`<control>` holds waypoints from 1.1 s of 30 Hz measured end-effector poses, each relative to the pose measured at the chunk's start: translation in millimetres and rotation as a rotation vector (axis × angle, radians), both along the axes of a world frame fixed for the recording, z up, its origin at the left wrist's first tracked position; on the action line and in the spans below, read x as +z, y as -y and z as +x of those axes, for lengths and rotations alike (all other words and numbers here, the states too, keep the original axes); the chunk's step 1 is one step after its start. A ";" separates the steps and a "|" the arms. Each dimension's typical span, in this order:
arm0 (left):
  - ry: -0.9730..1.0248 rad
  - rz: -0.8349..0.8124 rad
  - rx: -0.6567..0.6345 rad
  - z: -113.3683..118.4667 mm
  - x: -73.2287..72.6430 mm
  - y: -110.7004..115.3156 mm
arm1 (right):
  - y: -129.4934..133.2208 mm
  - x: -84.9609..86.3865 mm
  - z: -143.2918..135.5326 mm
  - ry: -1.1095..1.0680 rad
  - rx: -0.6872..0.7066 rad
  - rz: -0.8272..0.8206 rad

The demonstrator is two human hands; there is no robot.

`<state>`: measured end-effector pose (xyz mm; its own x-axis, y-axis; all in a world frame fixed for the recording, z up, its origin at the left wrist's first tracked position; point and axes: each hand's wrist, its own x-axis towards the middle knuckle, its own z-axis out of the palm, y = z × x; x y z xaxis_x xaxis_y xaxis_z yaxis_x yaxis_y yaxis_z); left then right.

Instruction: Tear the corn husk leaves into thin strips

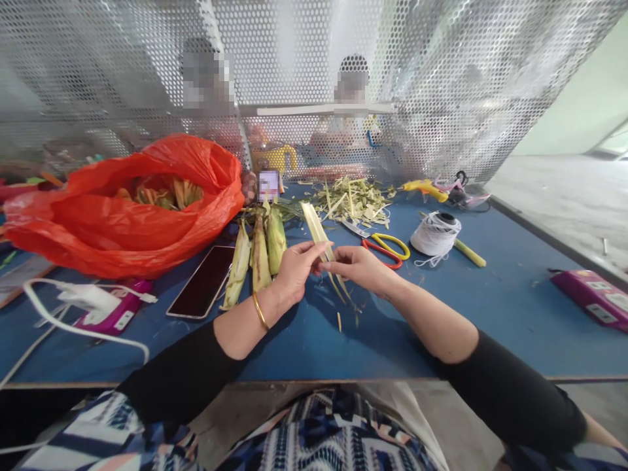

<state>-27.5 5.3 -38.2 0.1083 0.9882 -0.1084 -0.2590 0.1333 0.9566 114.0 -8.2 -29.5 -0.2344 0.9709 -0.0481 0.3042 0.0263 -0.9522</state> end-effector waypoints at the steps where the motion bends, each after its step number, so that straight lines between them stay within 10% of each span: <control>1: 0.012 0.009 0.038 -0.5 0.6 -0.8 | 0.5 0.6 0.3 0.011 0.037 -0.027; 6: 0.069 0.027 0.215 -5.2 4.4 -6.9 | 0.3 9.1 4.0 -0.041 0.076 -0.187; 11: -0.223 0.087 0.157 -8.1 7.7 1.0 | -7.2 13.0 14.2 0.165 -0.177 0.112; 18: -0.884 0.935 0.076 -16.8 17.6 12.5 | -8.4 20.1 27.2 0.463 0.037 0.469; 33: -0.476 0.372 -0.165 -18.6 31.6 10.6 | -19.2 30.4 44.1 -0.226 -0.236 0.235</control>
